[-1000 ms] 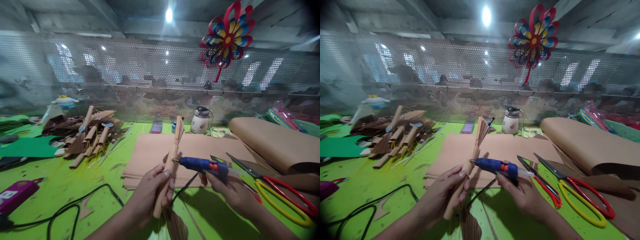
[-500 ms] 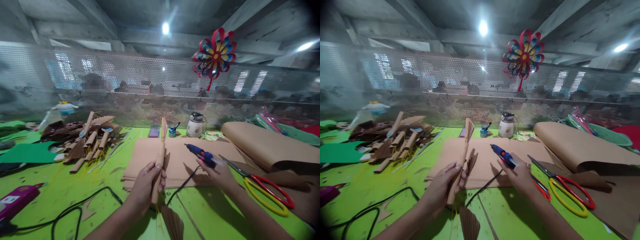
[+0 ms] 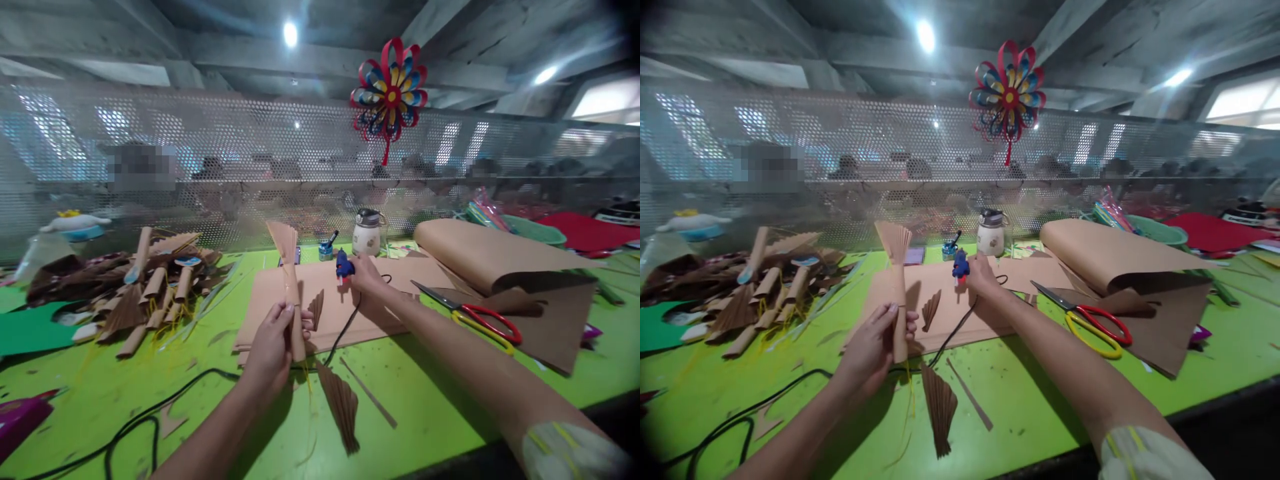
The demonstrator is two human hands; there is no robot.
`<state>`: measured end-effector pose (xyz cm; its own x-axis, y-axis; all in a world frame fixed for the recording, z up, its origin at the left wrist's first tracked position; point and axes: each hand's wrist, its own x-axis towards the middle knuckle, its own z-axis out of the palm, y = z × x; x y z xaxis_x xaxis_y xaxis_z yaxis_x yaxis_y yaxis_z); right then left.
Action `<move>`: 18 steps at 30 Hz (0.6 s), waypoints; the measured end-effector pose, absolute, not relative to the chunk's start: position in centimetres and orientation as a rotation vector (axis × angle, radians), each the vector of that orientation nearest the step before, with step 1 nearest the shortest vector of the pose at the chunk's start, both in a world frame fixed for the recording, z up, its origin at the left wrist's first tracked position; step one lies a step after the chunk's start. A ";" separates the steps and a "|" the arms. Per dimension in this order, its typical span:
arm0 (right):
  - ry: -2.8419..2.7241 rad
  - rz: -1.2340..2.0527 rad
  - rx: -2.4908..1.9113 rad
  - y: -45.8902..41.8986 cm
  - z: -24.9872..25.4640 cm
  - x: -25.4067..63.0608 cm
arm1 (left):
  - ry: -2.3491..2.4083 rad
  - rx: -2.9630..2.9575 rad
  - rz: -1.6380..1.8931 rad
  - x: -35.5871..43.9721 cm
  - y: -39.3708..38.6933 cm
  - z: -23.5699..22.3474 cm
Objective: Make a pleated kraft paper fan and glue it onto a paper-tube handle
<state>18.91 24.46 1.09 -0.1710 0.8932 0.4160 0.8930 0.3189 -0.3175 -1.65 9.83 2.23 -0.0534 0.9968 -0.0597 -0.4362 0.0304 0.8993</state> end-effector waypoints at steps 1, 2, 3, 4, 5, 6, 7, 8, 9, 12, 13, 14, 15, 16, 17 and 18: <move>-2.075 -0.009 -1.574 24.8 0.9 18.8 | 0.936 0.800 1.401 -1.7 9.9 2.1; -2.094 -0.017 -1.570 25.1 0.7 18.8 | 0.936 0.791 1.399 -1.7 10.0 1.9; -2.116 -0.024 -1.560 25.2 0.7 19.0 | 0.940 0.783 1.395 -1.8 10.1 1.8; -2.138 -0.030 -1.548 25.3 0.7 19.2 | 0.947 0.774 1.391 -1.8 10.1 1.7; -2.157 -0.038 -1.535 25.1 0.8 19.4 | 0.957 0.764 1.387 -1.9 10.1 1.6; -2.170 -0.049 -1.523 24.9 0.9 19.6 | 0.965 0.754 1.383 -1.9 10.2 1.5; -2.175 -0.063 -1.512 24.5 1.1 19.8 | 0.968 0.743 1.379 -2.0 10.2 1.5; -2.174 -0.082 -1.500 24.0 1.2 19.9 | 0.968 0.733 1.376 -2.0 10.2 1.5; -2.169 -0.102 -1.486 23.5 1.3 19.8 | 0.968 0.727 1.378 -2.0 10.2 1.5; -2.206 -0.118 -1.395 21.4 1.3 18.5 | 0.985 0.736 1.390 -2.0 10.2 1.5; -2.255 -0.100 -1.337 20.7 1.3 17.8 | 0.995 0.744 1.396 -2.0 10.2 1.5; -2.325 -0.073 -1.260 20.0 1.2 17.0 | 1.003 0.748 1.402 -2.0 10.2 1.5; -2.401 -0.046 -1.170 19.4 1.1 16.2 | 1.009 0.748 1.408 -2.0 10.2 1.5; -2.481 -0.020 -1.068 18.8 1.1 15.5 | 1.015 0.746 1.417 -2.0 10.2 1.4; -2.556 0.000 -0.965 18.4 1.1 14.8 | 1.020 0.745 1.429 -2.0 10.3 1.4; -2.620 0.014 -0.870 18.1 1.1 14.2 | 1.023 0.746 1.440 -2.0 10.3 1.4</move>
